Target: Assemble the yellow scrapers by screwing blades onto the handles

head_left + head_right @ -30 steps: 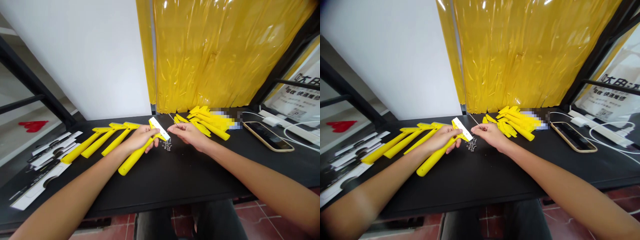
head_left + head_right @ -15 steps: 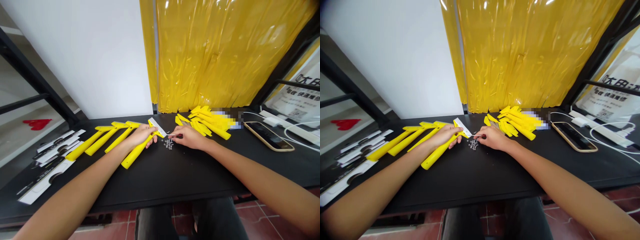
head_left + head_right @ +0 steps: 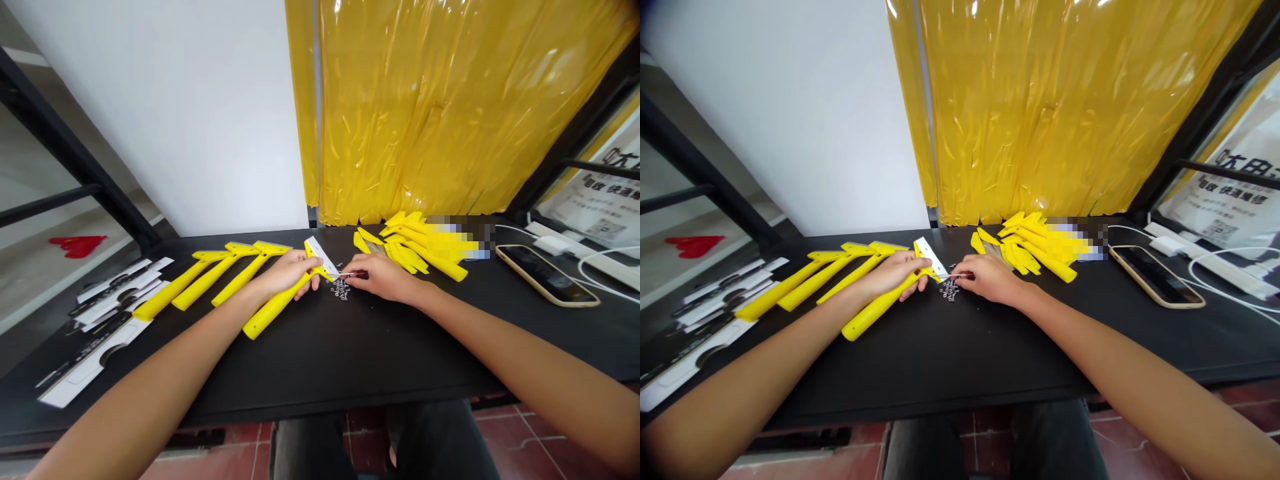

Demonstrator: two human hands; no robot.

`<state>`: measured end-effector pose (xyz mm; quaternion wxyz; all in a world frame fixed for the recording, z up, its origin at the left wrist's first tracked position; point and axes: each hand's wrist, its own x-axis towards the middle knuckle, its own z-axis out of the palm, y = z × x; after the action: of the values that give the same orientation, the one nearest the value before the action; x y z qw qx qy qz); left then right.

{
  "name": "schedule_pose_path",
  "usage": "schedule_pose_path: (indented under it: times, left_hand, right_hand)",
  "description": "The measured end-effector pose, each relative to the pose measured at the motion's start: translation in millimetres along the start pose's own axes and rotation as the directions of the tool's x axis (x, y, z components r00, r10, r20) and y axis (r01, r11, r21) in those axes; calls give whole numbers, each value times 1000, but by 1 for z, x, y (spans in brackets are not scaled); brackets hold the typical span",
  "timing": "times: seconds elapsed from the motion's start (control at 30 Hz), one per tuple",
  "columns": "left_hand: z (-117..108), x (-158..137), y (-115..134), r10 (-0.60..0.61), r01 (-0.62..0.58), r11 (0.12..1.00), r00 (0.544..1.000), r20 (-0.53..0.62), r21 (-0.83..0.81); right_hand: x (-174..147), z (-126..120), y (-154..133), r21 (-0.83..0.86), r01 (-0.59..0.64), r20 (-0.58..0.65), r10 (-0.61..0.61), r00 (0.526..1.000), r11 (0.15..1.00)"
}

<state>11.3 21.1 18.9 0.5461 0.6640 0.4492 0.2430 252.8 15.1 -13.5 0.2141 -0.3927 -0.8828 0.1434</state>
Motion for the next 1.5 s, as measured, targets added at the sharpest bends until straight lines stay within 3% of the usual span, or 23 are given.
schedule_pose_path:
  times: [0.1,0.17,0.27,0.37,0.5,0.63,0.73,0.83,1.1,1.37,1.43,1.5]
  left_hand:
    - [0,0,0,-6,6,1000,1000,-11,-5]
    - [0,1,0,-7,7,1000,1000,-23,-10]
    - [-1,1,0,-19,18,1000,999,-31,-24]
    - [-1,2,0,-31,31,1000,999,-37,-5]
    - [-1,4,-4,-24,24,1000,999,-29,-15]
    - [-3,7,-9,-22,21,999,1000,-15,-48]
    - [-3,7,-9,-17,16,999,1000,-18,-41]
    - [-2,5,-6,-18,18,1000,1000,-20,-9]
    - [-1,2,-5,-17,17,999,1000,13,40]
    - [-1,1,-5,9,-9,1000,999,33,-6]
    - [0,0,-3,11,-11,1000,999,40,-5]
    - [2,-2,-2,21,-21,1000,998,54,8]
  right_hand:
    - [0,0,-2,46,-5,-27,6,1000,999]
    - [1,-4,1,105,-73,-107,85,991,992]
    - [2,-20,15,133,-255,-288,283,915,958]
    - [1,-36,36,-9,-391,-354,363,862,920]
    - [6,-35,48,-147,-393,-310,335,890,908]
    - [15,-19,39,-262,-405,-292,328,898,876]
    - [17,-10,30,-286,-370,-246,305,920,884]
    - [17,-8,27,-261,-391,-248,330,911,883]
    - [20,-5,31,-52,-465,-229,443,867,884]
    - [15,-12,19,129,-449,-171,466,868,884]
    - [12,-17,10,268,-401,-198,457,867,876]
    - [9,-20,-2,549,-305,-196,475,858,778]
